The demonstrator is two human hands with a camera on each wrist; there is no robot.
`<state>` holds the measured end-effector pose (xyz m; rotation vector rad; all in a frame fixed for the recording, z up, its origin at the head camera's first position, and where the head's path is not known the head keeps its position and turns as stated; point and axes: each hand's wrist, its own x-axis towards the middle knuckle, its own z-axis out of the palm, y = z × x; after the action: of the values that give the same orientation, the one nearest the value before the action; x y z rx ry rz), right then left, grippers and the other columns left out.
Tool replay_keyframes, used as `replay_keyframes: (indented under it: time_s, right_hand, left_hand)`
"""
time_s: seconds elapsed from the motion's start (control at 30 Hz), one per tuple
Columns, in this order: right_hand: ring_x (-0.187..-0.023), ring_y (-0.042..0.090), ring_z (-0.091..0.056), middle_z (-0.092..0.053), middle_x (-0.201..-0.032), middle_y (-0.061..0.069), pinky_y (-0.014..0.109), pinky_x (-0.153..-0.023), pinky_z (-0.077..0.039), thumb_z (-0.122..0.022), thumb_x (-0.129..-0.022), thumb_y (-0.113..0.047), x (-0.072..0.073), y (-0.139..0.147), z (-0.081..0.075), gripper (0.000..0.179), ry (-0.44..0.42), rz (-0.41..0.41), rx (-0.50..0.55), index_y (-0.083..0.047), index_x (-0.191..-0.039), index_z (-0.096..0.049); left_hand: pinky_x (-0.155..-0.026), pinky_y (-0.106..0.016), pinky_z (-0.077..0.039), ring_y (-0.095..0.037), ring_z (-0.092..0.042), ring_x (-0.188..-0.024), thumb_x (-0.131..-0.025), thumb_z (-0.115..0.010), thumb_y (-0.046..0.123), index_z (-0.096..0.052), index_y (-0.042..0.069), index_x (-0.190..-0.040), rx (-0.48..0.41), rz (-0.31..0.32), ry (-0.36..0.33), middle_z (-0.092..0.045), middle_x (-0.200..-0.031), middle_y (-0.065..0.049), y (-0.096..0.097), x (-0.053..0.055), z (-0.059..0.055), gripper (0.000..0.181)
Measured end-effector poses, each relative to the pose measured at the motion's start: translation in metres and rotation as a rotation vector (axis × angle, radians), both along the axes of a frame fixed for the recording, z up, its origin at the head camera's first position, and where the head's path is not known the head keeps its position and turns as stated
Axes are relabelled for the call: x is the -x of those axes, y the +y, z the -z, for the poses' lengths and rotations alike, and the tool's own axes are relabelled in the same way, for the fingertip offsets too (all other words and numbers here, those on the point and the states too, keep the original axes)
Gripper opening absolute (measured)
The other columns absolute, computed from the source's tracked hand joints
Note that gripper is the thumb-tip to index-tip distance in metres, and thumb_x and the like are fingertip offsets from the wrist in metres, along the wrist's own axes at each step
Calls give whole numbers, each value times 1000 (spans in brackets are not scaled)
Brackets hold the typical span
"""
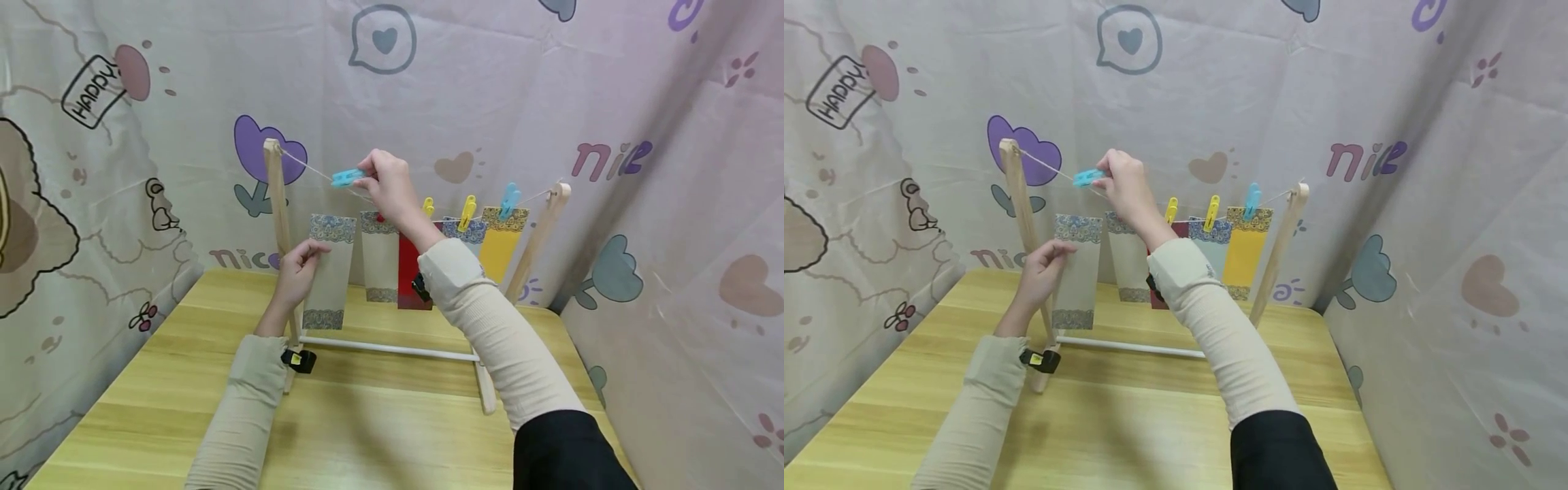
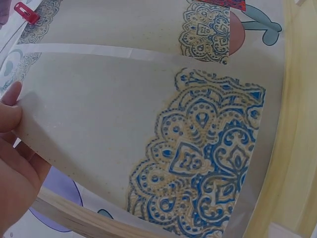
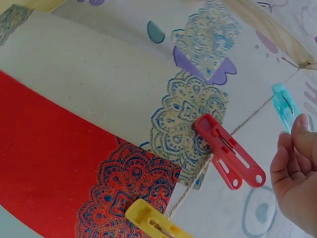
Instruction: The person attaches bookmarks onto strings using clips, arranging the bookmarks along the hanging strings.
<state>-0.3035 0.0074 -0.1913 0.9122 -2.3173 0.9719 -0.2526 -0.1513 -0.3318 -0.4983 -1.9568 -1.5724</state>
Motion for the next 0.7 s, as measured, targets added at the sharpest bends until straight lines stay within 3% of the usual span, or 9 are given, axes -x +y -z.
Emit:
replay_keyframes:
  time_s: [0.2,0.47,0.6,0.7]
  right_hand:
    - [-76,18,-55,-58,-90,12,18,-65,-44,-63,-81,-8,0,-7,0,16,-38,15,-12,3,-92,-58]
    - [-76,18,-53,-59,-89,12,19,-64,-43,-64,-81,-7,5,-8,1,15,-26,62,-18,3,-89,-59]
    - [-79,17,-54,-60,-92,12,19,-66,-44,-63,-81,-8,6,-9,1,16,-65,67,-71,3,-91,-59]
    - [-81,17,-54,-60,-93,10,19,-69,-44,-63,-81,-9,7,-11,1,17,-89,65,-109,2,-93,-59]
  left_hand:
    - [-58,-19,-33,-26,-42,-68,-87,-40,-14,-56,-16,-91,3,1,-11,-57,-95,-28,1,0,-3,16]
    - [-70,-22,-40,-25,-52,-96,-88,-40,-14,-56,-16,-92,2,1,-18,-57,-99,-27,-1,0,-3,16]
    - [-68,-22,-40,-22,-52,-91,-88,-40,-13,-56,-15,-92,9,4,-14,-57,-99,-27,-2,1,-4,16]
    - [-61,-20,-36,-18,-47,-74,-88,-40,-13,-56,-15,-91,11,6,0,-57,-97,-27,-3,0,-5,17]
